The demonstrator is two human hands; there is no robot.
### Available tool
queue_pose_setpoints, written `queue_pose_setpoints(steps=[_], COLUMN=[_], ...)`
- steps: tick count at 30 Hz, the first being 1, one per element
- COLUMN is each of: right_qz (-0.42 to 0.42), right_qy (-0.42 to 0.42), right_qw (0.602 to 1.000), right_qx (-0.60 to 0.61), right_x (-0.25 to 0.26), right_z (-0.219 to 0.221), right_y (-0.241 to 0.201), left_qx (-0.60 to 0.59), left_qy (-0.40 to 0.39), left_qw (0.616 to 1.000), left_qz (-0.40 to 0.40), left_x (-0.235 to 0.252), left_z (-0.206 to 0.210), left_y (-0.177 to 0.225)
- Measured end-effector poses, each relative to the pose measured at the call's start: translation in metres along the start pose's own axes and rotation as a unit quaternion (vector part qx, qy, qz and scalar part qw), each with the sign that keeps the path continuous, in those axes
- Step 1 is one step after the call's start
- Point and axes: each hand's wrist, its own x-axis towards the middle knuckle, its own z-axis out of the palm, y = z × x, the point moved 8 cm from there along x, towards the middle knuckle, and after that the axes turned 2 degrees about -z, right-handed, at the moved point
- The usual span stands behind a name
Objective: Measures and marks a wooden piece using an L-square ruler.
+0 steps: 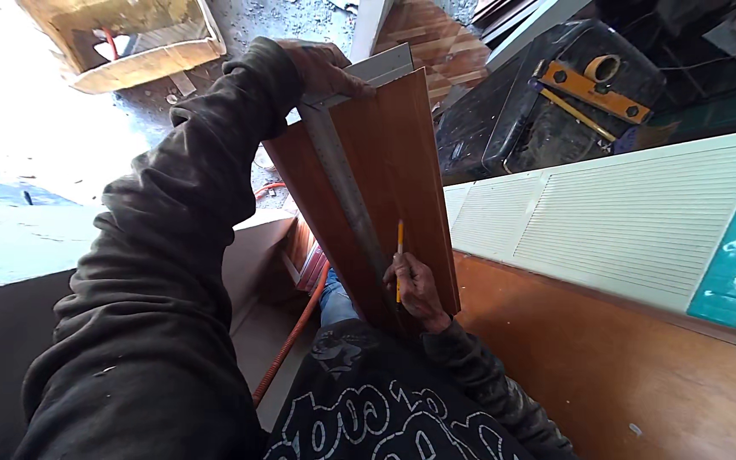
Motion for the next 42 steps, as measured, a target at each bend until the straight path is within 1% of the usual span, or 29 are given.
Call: queue_pose_setpoints(steps=[3, 6, 9, 13, 18, 29, 38, 42], right_qz=[-0.026, -0.031, -0.037, -0.072, -0.075, -0.082, -0.067, -0.068], right_qy=[0.024, 0.040, 0.070, 0.124, 0.143, 0.152, 0.153, 0.151], right_qw=[0.996, 0.978, 0.961, 0.957, 0.957, 0.963, 0.967, 0.968], right_qx=[-0.076, -0.201, -0.263, -0.252, -0.240, -0.205, -0.191, -0.188], right_x=[-0.008, -0.023, -0.037, -0.046, -0.049, -0.049, -0.050, -0.050], right_z=[-0.013, -0.010, -0.004, -0.003, -0.004, -0.012, -0.016, -0.017], right_y=[0.011, 0.032, 0.055, 0.063, 0.069, 0.070, 0.072, 0.072], left_qx=[-0.012, -0.005, 0.007, 0.023, 0.009, 0.045, 0.034, 0.031], left_qy=[-0.004, -0.002, 0.002, 0.010, 0.020, 0.015, -0.005, -0.002], left_qw=[1.000, 1.000, 1.000, 1.000, 1.000, 0.999, 0.999, 1.000], left_qz=[0.001, 0.002, 0.008, 0.009, 0.002, 0.000, 0.004, 0.005], left_x=[-0.007, -0.009, -0.009, -0.005, -0.007, -0.002, 0.001, 0.002], left_z=[0.000, 0.000, -0.001, 0.001, 0.002, 0.003, 0.005, 0.005], left_y=[0.005, 0.008, 0.012, 0.011, 0.014, 0.016, 0.017, 0.017])
